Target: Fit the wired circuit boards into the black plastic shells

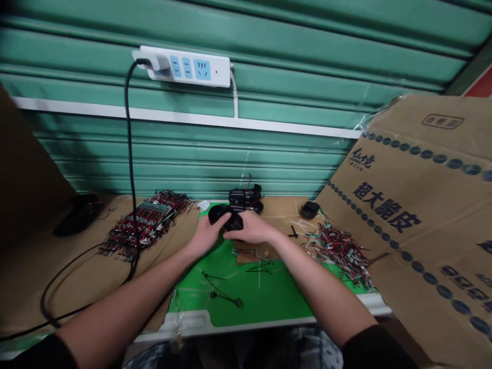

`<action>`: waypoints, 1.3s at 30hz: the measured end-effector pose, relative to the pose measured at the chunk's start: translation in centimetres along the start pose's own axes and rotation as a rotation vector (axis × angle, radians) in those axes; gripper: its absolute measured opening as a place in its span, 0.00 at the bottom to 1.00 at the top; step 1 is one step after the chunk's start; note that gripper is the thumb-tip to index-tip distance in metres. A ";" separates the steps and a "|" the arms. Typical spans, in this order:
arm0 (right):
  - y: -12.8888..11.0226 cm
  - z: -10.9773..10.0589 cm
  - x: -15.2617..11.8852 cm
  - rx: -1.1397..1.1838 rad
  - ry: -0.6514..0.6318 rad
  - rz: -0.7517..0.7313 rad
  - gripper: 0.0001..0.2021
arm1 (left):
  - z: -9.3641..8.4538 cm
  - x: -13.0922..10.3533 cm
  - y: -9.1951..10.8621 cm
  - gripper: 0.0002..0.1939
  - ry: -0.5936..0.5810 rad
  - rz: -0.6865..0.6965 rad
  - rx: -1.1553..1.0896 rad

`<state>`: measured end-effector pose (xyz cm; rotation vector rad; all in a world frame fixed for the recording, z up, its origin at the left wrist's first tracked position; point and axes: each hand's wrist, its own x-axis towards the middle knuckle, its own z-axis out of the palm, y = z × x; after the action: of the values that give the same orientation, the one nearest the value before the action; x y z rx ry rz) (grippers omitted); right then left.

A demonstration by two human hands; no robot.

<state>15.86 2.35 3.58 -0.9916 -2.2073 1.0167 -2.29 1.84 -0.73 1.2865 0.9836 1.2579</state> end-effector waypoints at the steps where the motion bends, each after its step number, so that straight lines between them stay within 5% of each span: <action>1: 0.2 0.5 -0.1 -0.019 0.004 0.014 0.20 | -0.1 0.3 -0.2 0.25 0.049 -0.007 -0.016; 7: -1.0 0.3 -3.4 -0.378 -0.045 0.107 0.24 | -0.6 1.6 -0.9 0.22 0.273 -0.182 -0.235; 11: -1.4 0.6 -4.4 -0.435 -0.164 0.067 0.11 | -0.5 1.3 -0.6 0.18 0.243 -0.325 -0.301; 17: -1.0 -0.2 -4.4 -0.296 -0.184 0.067 0.05 | -0.4 0.8 -0.5 0.21 0.147 -0.277 -0.182; 22: -1.3 -1.6 -4.7 -0.006 0.055 0.024 0.05 | -0.1 0.4 -0.3 0.21 0.075 -0.250 -0.219; 27: -1.2 -1.4 -4.3 -0.093 0.334 -0.008 0.09 | -0.1 -0.2 0.7 0.17 0.032 -0.308 -0.324; 39: 0.5 1.0 -2.9 0.407 0.302 0.236 0.17 | 0.8 -0.9 1.5 0.23 0.001 -0.228 -0.348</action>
<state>17.10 -0.07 2.14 -1.1404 -1.5856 1.2632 -1.78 0.70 0.65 0.8793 0.8415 1.1888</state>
